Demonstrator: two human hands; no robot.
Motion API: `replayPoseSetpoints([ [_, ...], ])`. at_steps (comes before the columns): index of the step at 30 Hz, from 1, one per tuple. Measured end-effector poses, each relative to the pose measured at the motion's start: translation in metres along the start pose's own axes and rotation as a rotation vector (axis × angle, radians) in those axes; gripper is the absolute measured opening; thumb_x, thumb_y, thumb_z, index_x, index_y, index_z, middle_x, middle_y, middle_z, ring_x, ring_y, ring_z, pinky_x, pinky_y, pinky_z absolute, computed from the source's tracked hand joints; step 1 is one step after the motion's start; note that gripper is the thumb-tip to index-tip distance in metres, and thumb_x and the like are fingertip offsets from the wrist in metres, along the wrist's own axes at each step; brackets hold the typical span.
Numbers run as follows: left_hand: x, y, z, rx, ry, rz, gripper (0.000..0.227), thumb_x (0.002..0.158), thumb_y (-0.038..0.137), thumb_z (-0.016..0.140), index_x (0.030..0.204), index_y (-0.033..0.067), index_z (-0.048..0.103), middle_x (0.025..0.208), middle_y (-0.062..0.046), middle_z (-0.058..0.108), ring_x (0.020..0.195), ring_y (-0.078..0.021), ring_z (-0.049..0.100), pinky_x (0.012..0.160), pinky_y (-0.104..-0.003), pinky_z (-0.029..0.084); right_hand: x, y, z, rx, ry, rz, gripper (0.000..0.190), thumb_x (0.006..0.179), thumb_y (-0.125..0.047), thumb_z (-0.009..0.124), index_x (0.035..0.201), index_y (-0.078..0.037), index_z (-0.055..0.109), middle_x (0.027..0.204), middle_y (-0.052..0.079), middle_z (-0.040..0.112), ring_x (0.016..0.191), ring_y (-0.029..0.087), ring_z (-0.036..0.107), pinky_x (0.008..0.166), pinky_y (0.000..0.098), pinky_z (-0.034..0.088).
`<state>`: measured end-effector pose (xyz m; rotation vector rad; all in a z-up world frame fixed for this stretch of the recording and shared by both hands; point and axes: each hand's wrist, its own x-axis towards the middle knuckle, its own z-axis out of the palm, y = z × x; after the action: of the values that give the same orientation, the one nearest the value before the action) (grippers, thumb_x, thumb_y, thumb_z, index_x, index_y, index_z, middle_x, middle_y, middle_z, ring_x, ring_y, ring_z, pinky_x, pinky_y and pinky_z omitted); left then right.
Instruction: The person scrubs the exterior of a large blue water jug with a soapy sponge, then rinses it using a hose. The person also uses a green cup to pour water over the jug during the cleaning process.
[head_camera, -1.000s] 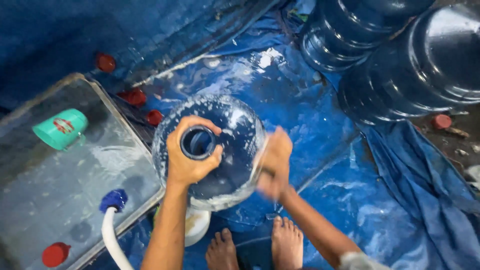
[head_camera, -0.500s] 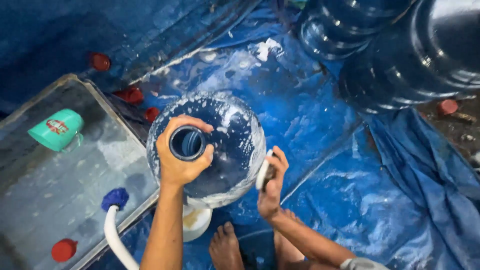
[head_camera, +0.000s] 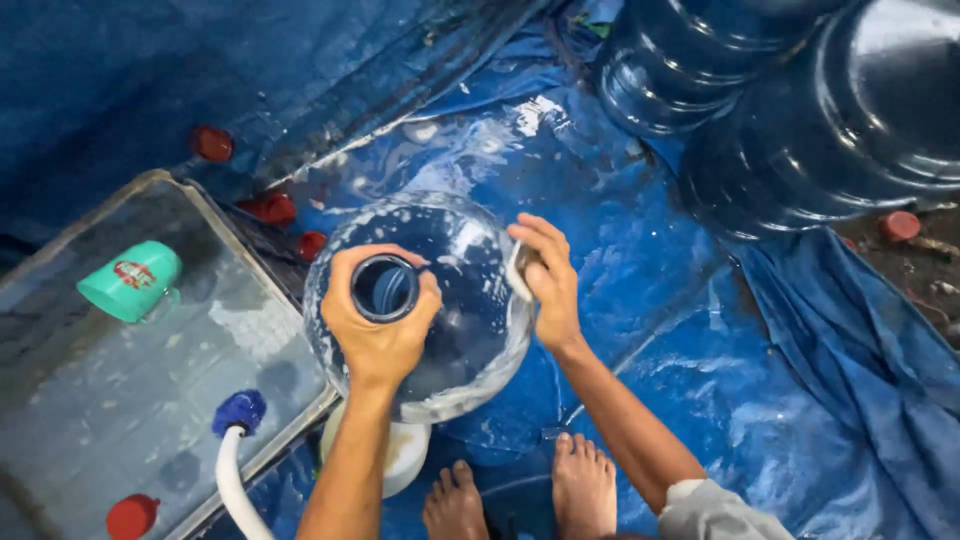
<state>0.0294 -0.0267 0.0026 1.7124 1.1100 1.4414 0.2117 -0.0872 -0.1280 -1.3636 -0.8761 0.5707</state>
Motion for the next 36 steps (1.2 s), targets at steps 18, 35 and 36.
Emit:
replayPoseSetpoints([
  [18, 0.02, -0.022, -0.015, -0.32, -0.414, 0.129, 0.026, 0.075, 0.004, 0.084, 0.091, -0.0004, 0.064, 0.083, -0.012, 0.073, 0.083, -0.0256, 0.075, 0.081, -0.033, 0.055, 0.101, -0.042, 0.066, -0.495, -0.668, -0.238, 0.053, 0.098, -0.058, 0.064, 0.141, -0.028, 0.064, 0.146, 0.014, 0.058, 0.14, 0.04, 0.046, 0.12, 0.0498, 0.024],
  [35, 0.02, -0.023, -0.014, -0.322, -0.351, 0.157, 0.025, 0.073, 0.003, 0.082, 0.089, -0.0027, 0.063, 0.084, -0.017, 0.073, 0.08, -0.0329, 0.076, 0.077, -0.038, 0.059, -0.028, -0.06, -0.007, -0.601, -0.318, -0.186, 0.061, 0.102, -0.059, 0.053, 0.152, -0.023, 0.055, 0.155, 0.008, 0.042, 0.15, 0.039, 0.022, 0.124, 0.054, 0.012],
  [36, 0.018, -0.022, -0.015, -0.324, -0.363, 0.156, 0.025, 0.073, 0.003, 0.082, 0.089, -0.0027, 0.063, 0.084, -0.017, 0.073, 0.08, -0.0329, 0.076, 0.077, -0.038, 0.059, -0.006, -0.056, 0.004, -0.6, -0.309, -0.178, 0.061, 0.102, -0.059, 0.053, 0.152, -0.023, 0.055, 0.155, 0.008, 0.042, 0.15, 0.039, 0.022, 0.124, 0.054, 0.012],
])
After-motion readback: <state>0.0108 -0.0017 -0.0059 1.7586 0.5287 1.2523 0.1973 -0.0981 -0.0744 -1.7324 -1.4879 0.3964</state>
